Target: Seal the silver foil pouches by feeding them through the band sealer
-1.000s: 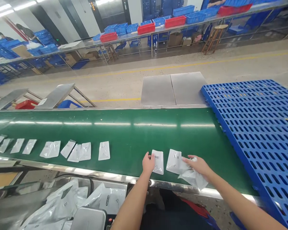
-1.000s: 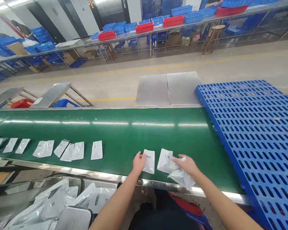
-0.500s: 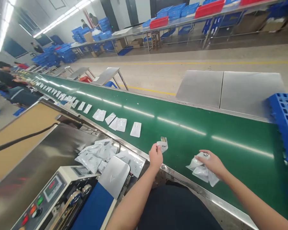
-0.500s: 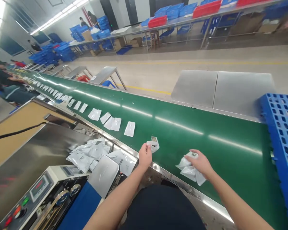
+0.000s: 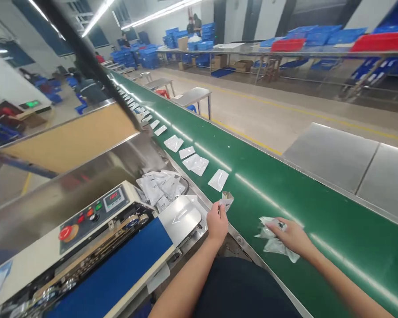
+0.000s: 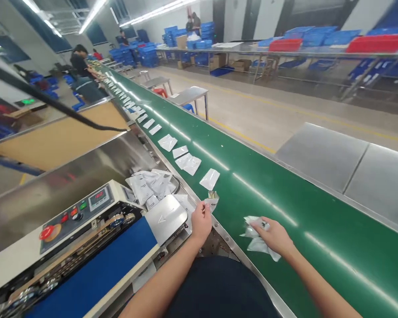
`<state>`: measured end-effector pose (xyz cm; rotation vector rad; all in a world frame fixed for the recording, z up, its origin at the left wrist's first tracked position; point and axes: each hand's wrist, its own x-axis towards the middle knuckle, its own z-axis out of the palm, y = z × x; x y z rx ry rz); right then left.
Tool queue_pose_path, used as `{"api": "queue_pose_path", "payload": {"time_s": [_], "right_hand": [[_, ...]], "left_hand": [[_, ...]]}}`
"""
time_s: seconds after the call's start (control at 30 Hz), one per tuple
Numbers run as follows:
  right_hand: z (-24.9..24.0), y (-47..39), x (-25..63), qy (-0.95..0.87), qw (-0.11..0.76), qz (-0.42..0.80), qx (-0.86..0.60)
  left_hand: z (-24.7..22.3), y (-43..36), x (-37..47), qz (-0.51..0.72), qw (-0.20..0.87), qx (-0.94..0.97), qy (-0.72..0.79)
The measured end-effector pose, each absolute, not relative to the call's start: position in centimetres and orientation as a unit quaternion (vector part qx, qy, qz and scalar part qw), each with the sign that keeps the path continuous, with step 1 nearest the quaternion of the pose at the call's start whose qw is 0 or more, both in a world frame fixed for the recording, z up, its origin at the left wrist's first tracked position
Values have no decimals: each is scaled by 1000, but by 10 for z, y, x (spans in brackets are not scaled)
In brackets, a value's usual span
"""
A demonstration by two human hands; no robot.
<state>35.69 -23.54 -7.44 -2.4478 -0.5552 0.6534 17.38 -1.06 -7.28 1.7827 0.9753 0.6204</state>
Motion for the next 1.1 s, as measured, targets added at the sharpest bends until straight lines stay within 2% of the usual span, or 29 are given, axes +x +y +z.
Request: {"api": "queue_pose_path", "payload": {"time_s": [0.1,0.23,0.43,0.6,0.73,0.83,0.97,1.1], "right_hand": [[-26,-156,350,-344,304,286,-841],[17,-77,341,-456,304,275,-790],[35,10,309,-609,279,288,-685],[45,119,268,-610,230,241,-719],[28,222,214,-574,139,303,-748],[-5,259,171,-544,147,279,-777],[-46,239,162,-486,187,238,-820],[-66,208,190,-481,189,267,-814]], "left_hand": [[-54,-14,176,272,494,752,342],[-27,2,162,302,498,763,282],[-7,55,117,327,471,738,356],[12,80,51,466,374,668,443],[28,77,-23,481,368,643,469],[31,68,-72,467,373,639,485],[24,55,-118,468,360,613,524],[13,48,-139,470,354,580,564]]}}
